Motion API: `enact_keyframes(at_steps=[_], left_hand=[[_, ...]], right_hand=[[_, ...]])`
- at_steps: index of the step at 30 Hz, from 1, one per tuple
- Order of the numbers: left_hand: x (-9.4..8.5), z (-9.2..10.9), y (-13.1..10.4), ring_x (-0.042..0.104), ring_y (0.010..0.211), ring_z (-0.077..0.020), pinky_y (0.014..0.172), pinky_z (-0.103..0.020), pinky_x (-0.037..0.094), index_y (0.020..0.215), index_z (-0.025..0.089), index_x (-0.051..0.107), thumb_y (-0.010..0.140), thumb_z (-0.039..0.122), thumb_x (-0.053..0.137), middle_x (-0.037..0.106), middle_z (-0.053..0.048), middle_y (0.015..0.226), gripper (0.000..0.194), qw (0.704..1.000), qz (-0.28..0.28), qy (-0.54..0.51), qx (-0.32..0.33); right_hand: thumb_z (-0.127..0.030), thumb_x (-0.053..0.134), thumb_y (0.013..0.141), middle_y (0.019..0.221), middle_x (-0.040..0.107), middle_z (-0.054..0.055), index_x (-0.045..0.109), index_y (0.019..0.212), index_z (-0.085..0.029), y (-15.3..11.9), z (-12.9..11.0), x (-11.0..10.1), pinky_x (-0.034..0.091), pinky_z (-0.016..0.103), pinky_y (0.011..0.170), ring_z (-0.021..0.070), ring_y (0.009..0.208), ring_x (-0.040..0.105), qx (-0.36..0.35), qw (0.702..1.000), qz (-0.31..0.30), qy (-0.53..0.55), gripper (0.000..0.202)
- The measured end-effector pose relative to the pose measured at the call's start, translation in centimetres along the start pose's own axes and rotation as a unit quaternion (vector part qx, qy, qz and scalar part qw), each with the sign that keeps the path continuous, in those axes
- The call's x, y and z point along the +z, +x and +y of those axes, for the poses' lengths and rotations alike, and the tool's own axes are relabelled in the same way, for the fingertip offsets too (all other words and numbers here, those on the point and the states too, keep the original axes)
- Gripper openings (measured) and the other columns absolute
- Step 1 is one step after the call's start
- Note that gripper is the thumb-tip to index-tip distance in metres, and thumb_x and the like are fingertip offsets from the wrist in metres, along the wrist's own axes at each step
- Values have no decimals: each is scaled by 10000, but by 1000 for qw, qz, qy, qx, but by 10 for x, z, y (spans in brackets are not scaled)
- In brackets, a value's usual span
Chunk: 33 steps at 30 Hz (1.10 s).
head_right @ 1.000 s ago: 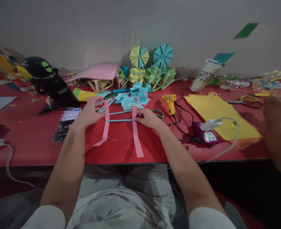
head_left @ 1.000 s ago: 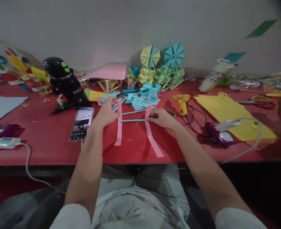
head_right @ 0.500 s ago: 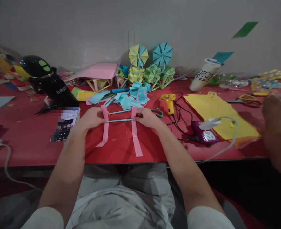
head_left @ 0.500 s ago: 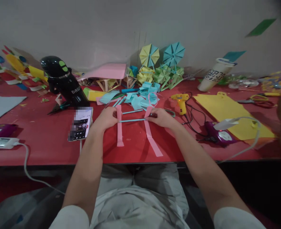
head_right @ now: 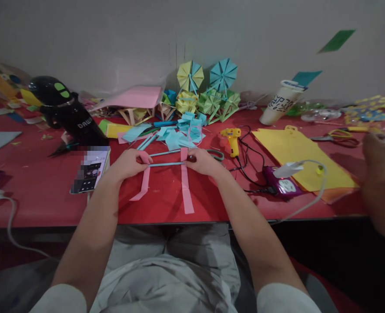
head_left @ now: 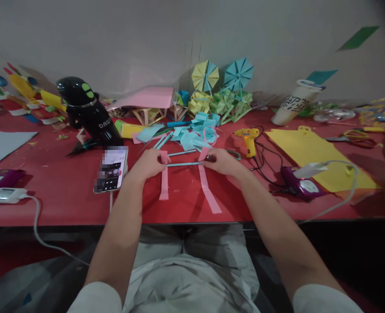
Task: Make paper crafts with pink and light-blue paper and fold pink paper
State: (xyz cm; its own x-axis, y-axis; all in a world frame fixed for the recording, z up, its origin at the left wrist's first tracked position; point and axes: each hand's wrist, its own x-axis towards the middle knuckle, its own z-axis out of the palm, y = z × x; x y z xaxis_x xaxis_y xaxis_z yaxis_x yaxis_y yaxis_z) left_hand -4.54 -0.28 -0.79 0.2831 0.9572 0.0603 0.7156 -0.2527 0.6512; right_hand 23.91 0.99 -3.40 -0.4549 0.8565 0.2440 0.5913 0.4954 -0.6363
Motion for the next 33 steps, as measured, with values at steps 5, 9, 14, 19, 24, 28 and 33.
enact_keyframes(at_steps=[5,9,14,19,24,28,33], left_hand=[[5,0,4,704,902,-212,897,-350,549,698,206,697,671,99,598,768,-32,915,148,1000,22,14,16],[7,-1,5,710,907,-212,896,-349,554,684,194,678,679,100,591,768,-43,940,129,1000,26,-12,6],[7,1,6,711,918,-211,893,-343,552,700,187,677,691,98,593,769,-51,957,123,1000,23,-9,-1],[5,3,5,709,898,-206,878,-342,556,723,183,692,704,98,597,770,-55,991,129,1000,21,-1,-7],[4,5,4,705,895,-206,882,-343,553,737,184,701,717,119,613,766,-60,984,112,1000,20,11,-11],[5,2,5,706,896,-215,883,-341,554,803,193,735,704,134,649,763,-63,942,144,999,29,25,-23],[6,-2,6,703,906,-215,875,-321,554,833,200,751,702,155,678,763,-60,900,157,999,36,19,-23]], right_hand=[[-263,611,840,845,714,66,739,863,-197,-2,-1,-2,502,308,705,195,774,632,-22,1000,-12,7,146],[-255,612,851,876,718,70,737,868,-196,-2,3,-2,510,315,745,198,816,642,-35,999,-15,9,140],[-236,610,851,880,715,71,733,856,-187,-2,4,-1,499,305,734,187,793,638,-37,999,-17,2,132],[-230,607,857,863,712,66,730,828,-190,-4,1,-2,484,301,720,183,775,627,-30,999,-17,-10,133],[-233,609,851,828,705,58,729,822,-189,-2,-1,-3,466,296,698,176,726,607,-19,1000,-13,-22,131],[-195,622,813,816,706,55,732,878,-183,0,2,0,454,302,695,178,703,595,6,999,13,-39,128],[-181,596,805,867,716,64,725,877,-186,0,6,0,459,307,715,190,749,614,-12,999,15,-32,148]])
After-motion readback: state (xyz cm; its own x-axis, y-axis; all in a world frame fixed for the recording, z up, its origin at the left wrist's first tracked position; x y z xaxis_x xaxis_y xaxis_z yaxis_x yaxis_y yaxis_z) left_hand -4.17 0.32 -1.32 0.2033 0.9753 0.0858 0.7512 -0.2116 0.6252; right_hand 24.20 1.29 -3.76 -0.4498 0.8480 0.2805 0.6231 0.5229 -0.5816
